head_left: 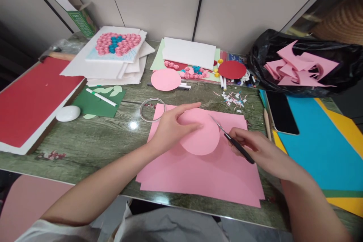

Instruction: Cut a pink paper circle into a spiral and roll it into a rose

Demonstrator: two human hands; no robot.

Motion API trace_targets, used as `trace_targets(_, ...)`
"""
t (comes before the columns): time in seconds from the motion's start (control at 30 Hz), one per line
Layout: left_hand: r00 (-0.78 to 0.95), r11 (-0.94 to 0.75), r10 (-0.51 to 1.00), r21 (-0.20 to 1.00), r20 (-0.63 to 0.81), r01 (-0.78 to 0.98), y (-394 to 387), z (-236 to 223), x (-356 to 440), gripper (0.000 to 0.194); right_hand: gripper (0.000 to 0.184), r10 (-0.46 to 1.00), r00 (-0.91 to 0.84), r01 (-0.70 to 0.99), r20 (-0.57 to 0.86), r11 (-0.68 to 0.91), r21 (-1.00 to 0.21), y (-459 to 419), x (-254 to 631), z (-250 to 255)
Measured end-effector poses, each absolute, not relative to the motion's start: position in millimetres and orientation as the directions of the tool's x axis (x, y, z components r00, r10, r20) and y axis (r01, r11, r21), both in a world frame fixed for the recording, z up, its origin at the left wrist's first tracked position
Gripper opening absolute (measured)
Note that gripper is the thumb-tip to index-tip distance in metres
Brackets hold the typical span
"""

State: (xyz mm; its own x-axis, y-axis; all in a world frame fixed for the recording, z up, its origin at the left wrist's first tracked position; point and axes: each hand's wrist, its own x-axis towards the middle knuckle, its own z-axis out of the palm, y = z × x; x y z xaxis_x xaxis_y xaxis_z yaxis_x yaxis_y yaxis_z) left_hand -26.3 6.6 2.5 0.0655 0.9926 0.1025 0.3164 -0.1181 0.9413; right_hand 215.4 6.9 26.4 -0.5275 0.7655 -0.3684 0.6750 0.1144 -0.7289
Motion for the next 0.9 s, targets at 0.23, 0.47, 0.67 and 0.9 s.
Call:
trace_targets(0.23, 0.055, -0.100, 0.995, 0.944, 0.087, 0.314, 6.3, 4.0, -27.1, 0.047, 0.027, 0.759, -0.530, 0.670, -0.380, 0.100, -0.736, 7.7, 214.8, 27.2)
trace_targets(0.47, 0.036, -0.096, 0.995, 0.947, 0.090, 0.306, 6.3, 6.0, -27.1, 0.049, 0.020, 0.749, -0.550, 0.663, -0.369, 0.124, -0.738, 8.3, 218.4, 26.2)
trace_targets(0.67, 0.028, -0.105, 0.994, 0.940, 0.101, 0.324, 6.7, 7.8, -27.8, 0.048, 0.018, 0.746, -0.557, 0.657, -0.365, 0.128, -0.743, 9.4, 221.4, 22.4)
trace_targets(0.9, 0.024, -0.125, 0.992, 0.938, 0.124, 0.324, 7.0, 7.7, -28.4, 0.048, 0.017, 0.746, -0.556, 0.659, -0.366, 0.127, -0.741, 8.9, 224.1, 23.1)
